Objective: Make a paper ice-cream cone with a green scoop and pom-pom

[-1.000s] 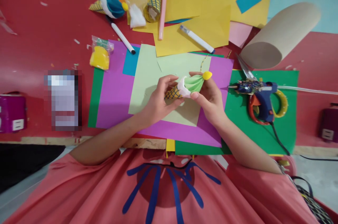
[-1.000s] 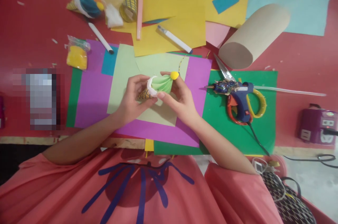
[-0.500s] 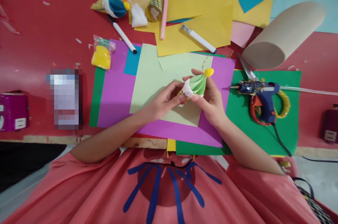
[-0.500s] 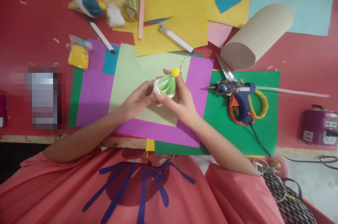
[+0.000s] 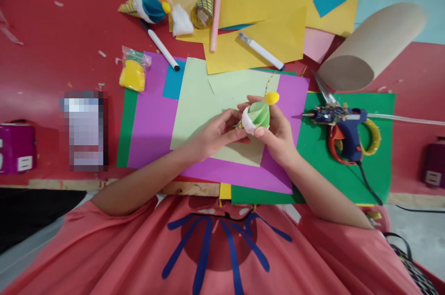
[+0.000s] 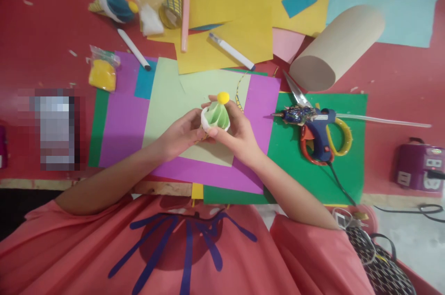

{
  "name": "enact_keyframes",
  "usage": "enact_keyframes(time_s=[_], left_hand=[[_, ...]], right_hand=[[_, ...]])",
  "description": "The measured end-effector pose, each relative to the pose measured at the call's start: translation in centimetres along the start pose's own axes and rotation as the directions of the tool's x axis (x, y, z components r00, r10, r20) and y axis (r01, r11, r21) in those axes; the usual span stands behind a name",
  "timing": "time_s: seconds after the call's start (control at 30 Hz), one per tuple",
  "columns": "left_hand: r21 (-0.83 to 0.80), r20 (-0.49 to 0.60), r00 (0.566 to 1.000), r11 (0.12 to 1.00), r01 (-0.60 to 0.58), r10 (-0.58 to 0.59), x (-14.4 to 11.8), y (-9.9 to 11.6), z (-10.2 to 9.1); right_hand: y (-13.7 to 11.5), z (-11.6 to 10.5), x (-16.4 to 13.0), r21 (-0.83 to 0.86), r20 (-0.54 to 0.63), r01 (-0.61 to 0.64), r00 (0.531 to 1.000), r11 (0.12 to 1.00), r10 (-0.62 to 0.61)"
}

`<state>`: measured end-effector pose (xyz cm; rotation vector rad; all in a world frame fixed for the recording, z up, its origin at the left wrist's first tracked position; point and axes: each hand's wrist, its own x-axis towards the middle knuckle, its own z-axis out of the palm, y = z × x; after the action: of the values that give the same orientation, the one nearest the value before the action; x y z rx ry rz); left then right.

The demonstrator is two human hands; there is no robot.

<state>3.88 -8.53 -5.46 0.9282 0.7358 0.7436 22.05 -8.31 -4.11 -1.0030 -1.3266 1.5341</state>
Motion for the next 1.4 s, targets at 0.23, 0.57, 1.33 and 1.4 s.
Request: enact_keyframes(time_s=[0.23, 0.57, 1.33, 1.4], left_hand=[[-0.048, 0.075, 0.995, 0.996, 0.071, -0.068, 0.08, -0.09, -0.27], [0.054, -0.029, 1.000, 0.999, -0.006, 0.007, 0.04, -0.10, -0.08], [0.289, -0.078, 0.981, 0.946, -0.148, 0.177, -0.07, -0.18, 0.16], [0.393, -0.166, 0.944, 0.898, -0.200, 0.283, -0.19, -0.34, 0.10]], right_hand=[[0.12, -0.06, -0.01, 0.026, 0.000, -0.023, 1.000, 0.999, 0.023], [-0.35, 0.03, 0.10, -0.029, -0.016, -0.029, 0.999, 0.999, 0.029], [-0.59, -0.22, 0.42, -0.021, -0.051, 0.077, 0.996, 0.997, -0.078], [-0.49, -0.47, 0.39, -0.070, -0.159, 0.078, 0.983, 0.994, -0.089]])
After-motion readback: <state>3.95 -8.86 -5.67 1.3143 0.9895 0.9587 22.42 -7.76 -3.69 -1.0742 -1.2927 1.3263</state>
